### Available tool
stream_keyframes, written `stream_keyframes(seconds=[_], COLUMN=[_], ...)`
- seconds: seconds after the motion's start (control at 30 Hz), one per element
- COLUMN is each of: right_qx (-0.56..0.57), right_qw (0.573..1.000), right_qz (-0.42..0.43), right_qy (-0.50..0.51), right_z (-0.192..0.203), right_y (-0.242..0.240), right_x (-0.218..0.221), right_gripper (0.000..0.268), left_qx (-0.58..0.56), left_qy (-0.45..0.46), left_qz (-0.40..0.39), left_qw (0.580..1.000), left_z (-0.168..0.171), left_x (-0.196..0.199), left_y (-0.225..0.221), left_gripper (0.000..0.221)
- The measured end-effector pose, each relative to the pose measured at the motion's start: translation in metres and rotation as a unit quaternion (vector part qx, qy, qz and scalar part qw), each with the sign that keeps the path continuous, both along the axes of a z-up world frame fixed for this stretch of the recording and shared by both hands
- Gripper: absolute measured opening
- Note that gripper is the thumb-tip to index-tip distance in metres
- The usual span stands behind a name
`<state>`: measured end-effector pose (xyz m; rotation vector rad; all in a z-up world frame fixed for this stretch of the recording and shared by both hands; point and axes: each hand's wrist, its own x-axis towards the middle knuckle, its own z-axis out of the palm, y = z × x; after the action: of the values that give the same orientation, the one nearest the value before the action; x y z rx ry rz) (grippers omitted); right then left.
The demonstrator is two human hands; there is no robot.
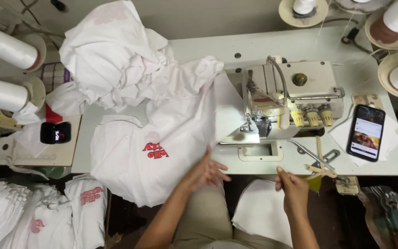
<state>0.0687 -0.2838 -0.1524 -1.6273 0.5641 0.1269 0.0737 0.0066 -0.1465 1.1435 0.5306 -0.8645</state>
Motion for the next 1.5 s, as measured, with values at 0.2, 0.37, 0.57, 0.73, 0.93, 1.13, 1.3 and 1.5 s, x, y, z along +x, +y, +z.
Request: stream_keyframes(seconds=[0.2, 0.37, 0.57, 0.73, 0.93, 1.13, 1.3, 1.5], right_qx=[0.027, 0.016, 0.024, 0.03, 0.014, -0.058, -0.107, -0.137], right_qw=[0.999, 0.997, 0.993, 0.988, 0.978, 0.954, 0.891, 0.882], right_qz=[0.035, 0.072, 0.11, 0.149, 0.21, 0.288, 0.374, 0.411], right_qy=[0.005, 0.006, 0.018, 0.015, -0.006, -0.064, -0.236, -0.187], right_z=[-0.009, 0.004, -0.01, -0.006, 0.0, -0.01, 0.044, 0.032], right_y=[0.008, 0.027, 0.038, 0.054, 0.081, 0.124, 0.204, 0.244], right_x=[-0.022, -0.032, -0.048, -0.049, -0.047, -0.02, 0.017, 0.037], right_gripper=[0.043, 0.043, 0.047, 0.048, 0.051, 0.036, 0.042, 0.073], left_qx=[0.349, 0.615, 0.639, 0.682, 0.749, 0.51, 0.525, 0.554], left_qy=[-0.376, -0.607, -0.54, -0.436, -0.433, -0.236, -0.217, -0.212], left_qz=[0.405, 0.138, 0.072, -0.015, 0.137, 0.174, 0.175, 0.142], left_qw=[0.757, 0.484, 0.543, 0.587, 0.482, 0.809, 0.804, 0.793], left_z=[0.038, 0.034, -0.033, -0.073, -0.088, -0.097, -0.046, -0.028], left_x=[0.079, 0.212, 0.123, 0.027, 0.041, 0.052, 0.044, 0.037], left_y=[0.033, 0.134, 0.125, 0.072, 0.073, 0.105, 0.089, 0.078], left_gripper=[0.06, 0.038, 0.026, 0.035, 0.017, 0.011, 0.014, 0.009])
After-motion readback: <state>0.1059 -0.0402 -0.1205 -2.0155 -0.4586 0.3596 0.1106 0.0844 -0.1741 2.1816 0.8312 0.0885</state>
